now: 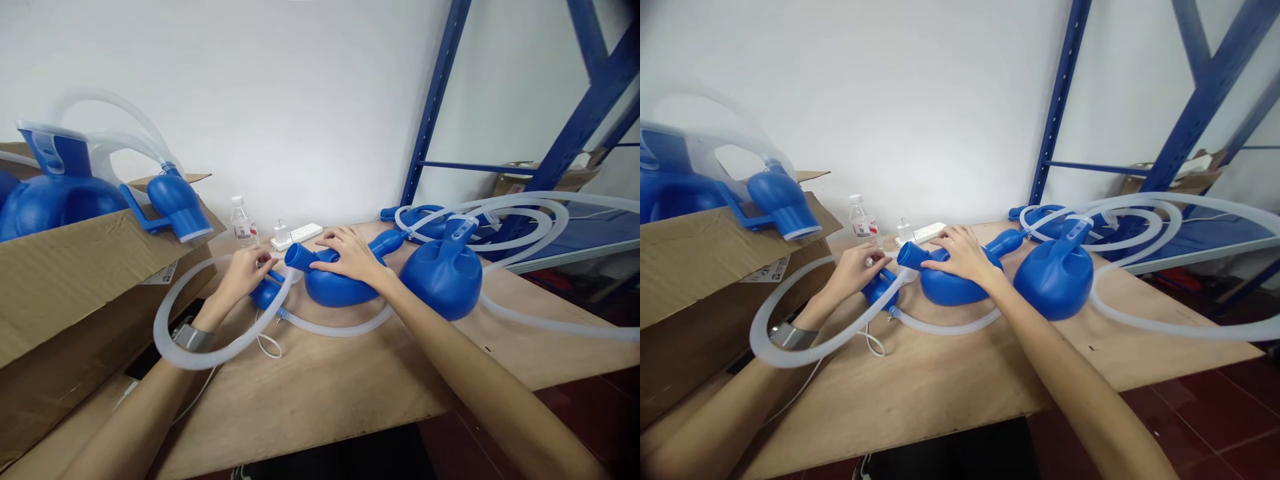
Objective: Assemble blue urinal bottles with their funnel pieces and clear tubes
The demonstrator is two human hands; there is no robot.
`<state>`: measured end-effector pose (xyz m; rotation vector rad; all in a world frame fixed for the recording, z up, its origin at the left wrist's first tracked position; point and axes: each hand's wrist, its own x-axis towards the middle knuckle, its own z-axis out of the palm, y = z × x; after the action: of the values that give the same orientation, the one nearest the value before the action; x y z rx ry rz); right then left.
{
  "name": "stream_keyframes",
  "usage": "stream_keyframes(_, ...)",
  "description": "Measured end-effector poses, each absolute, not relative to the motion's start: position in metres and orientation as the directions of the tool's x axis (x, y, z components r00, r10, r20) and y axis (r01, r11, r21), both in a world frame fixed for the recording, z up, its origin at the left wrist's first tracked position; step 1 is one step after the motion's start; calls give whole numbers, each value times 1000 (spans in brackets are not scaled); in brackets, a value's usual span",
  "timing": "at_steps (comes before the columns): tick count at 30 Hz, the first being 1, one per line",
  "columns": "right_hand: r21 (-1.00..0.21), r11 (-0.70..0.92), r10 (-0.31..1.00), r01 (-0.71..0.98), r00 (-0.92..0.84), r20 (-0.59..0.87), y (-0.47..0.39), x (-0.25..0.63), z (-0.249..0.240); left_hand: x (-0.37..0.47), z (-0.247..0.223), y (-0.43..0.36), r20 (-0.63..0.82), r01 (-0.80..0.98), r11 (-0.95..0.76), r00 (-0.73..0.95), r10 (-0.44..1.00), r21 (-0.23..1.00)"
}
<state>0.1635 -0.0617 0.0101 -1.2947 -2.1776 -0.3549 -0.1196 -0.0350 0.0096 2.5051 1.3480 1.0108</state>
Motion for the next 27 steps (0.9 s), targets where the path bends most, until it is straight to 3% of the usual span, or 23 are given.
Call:
stream_keyframes(3,17,580,621,814,-456,638,-76,157,9,-115,-1,-34,538,665,-689,482,691,290)
stream_keyframes(6,16,649,624,760,-545,560,-110,137,4,-111,-9,-31,538,637,-719,516,667,280)
stream_keyframes(12,-123,536,839,835,-511,187,-154,92,-14,-110,-8,-27,474,612,-721,555,684,323)
stream_keyframes(18,-214,440,898,872,-426,111,-128,66,-30,-127,-9,-36,579,695,-676,456,676,243)
stream_keyframes(22,-274,388,920,880,-388,56,-122,59,-34,-146,-20,-49,533,753,-641,486,693,147)
stream_keyframes(24,-303,358,931,883,-361,46,-121,63,-34,-152,-26,-53,498,775,-609,467,731,167)
stream_keyframes(27,-492,277,953,825,-302,29,-116,73,-35,-157,-31,-54,449,774,-556,398,800,304)
